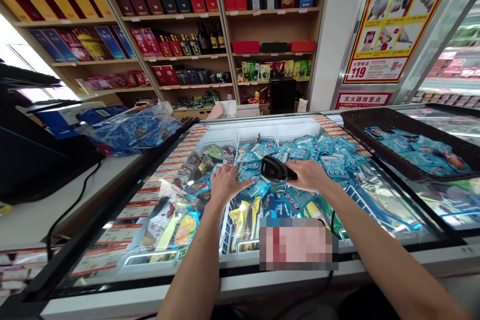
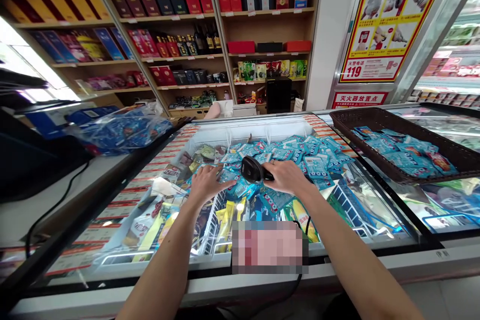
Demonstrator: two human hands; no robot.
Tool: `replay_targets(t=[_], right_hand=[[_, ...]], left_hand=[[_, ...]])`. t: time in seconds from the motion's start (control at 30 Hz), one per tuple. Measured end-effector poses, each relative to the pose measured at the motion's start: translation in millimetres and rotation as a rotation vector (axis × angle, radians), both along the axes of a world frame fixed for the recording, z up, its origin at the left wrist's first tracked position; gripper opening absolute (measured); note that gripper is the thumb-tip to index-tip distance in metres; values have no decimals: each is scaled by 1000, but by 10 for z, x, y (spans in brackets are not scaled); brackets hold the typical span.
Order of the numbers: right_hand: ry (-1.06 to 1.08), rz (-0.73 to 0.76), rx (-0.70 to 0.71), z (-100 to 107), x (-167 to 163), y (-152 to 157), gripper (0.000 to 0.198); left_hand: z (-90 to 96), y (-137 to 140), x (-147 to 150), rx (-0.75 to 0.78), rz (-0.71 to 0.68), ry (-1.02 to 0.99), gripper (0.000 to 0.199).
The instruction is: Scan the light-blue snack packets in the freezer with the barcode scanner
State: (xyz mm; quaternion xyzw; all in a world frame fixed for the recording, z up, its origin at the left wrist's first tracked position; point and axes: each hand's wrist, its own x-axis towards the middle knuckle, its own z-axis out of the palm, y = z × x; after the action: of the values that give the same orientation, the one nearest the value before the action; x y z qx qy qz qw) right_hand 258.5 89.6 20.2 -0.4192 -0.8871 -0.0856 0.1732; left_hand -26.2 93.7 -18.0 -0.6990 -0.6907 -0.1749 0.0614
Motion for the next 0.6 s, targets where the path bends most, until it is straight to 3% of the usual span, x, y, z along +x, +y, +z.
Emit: replay_targets(t=[0.13, 0.4, 0.6], right_hand=[[39, -1, 2, -79, 39, 57, 29], [63, -15, 37, -145, 109, 43, 32], [33, -15, 39, -169, 129, 37, 36]], left_hand=[[62, 28, 17, -34, 6, -70, 69], [186, 18, 35, -35, -126, -561, 62], [125, 100, 15, 34, -50, -759, 61]])
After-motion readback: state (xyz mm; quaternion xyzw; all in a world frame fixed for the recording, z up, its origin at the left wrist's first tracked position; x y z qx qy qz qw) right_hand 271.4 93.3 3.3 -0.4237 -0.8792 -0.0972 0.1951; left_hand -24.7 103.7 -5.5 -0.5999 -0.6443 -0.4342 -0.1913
